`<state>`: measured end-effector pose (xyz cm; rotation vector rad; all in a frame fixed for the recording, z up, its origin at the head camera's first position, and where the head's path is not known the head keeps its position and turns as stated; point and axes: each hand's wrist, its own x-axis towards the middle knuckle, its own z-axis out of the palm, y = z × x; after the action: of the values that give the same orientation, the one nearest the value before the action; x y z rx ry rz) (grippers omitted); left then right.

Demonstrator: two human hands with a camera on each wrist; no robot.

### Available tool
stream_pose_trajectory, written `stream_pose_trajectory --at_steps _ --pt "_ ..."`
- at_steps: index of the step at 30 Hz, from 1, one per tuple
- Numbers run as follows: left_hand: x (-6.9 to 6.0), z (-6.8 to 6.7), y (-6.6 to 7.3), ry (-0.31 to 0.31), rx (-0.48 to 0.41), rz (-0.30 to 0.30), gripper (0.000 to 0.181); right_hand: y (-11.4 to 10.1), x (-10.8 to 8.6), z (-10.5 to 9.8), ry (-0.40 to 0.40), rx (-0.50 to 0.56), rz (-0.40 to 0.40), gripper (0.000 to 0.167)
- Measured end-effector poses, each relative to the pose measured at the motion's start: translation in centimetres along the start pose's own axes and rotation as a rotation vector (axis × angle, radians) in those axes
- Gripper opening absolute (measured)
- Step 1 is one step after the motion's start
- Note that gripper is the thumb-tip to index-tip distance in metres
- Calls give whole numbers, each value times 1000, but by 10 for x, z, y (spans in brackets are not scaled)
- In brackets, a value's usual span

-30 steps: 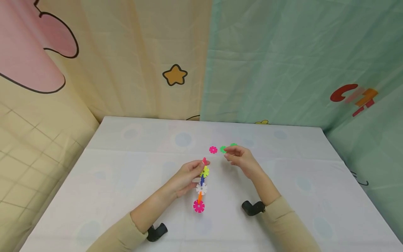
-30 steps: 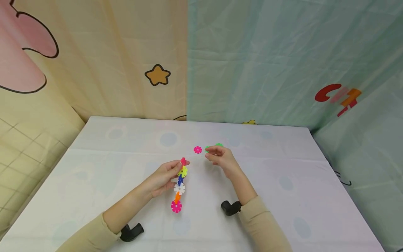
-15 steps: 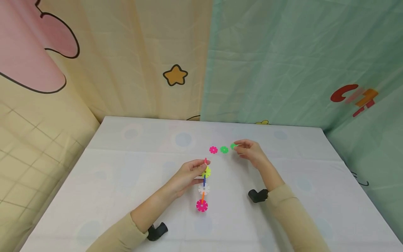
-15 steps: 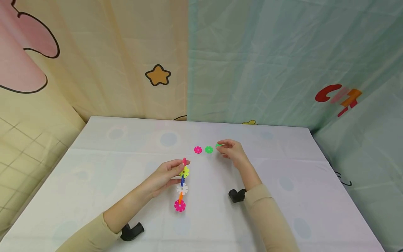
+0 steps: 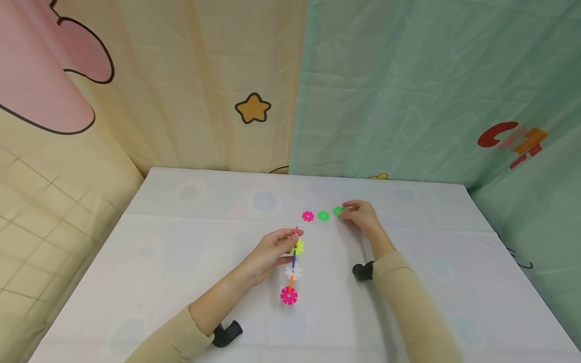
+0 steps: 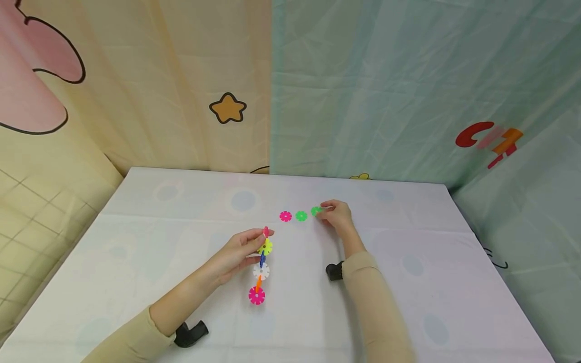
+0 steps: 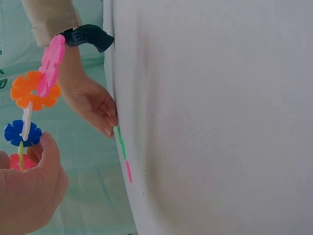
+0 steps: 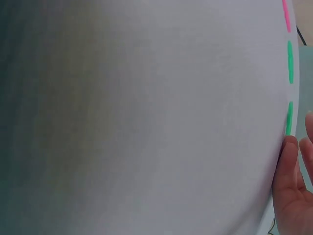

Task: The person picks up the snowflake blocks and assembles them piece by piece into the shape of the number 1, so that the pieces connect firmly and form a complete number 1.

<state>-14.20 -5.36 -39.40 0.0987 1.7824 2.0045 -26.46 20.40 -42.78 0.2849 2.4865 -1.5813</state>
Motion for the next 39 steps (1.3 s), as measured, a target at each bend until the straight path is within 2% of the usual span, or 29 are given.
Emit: stream_pose_trajectory --at_steps 3,10,20,23,29,33,39 --pt "0 0 0 -1 1 2 42 0 4 3 26 -34 -13 38" --pt "1 1 2 -10 7 -8 42 -4 8 8 85 -200 -11 34" --pt "2 2 4 -7 0 -29 42 -7 9 12 112 -228 41 33" --pt "1 2 4 -3 -1 -29 41 -5 10 10 99 -162 60 31" --pt "1 0 3 -12 -1 -23 43 -1 11 3 29 75 140 22" --pt "1 -1 3 -22 -1 -20 46 -1 9 -2 -22 112 153 22" --pt "1 -1 1 -23 -13 -35 46 -2 1 -4 -113 159 139 40"
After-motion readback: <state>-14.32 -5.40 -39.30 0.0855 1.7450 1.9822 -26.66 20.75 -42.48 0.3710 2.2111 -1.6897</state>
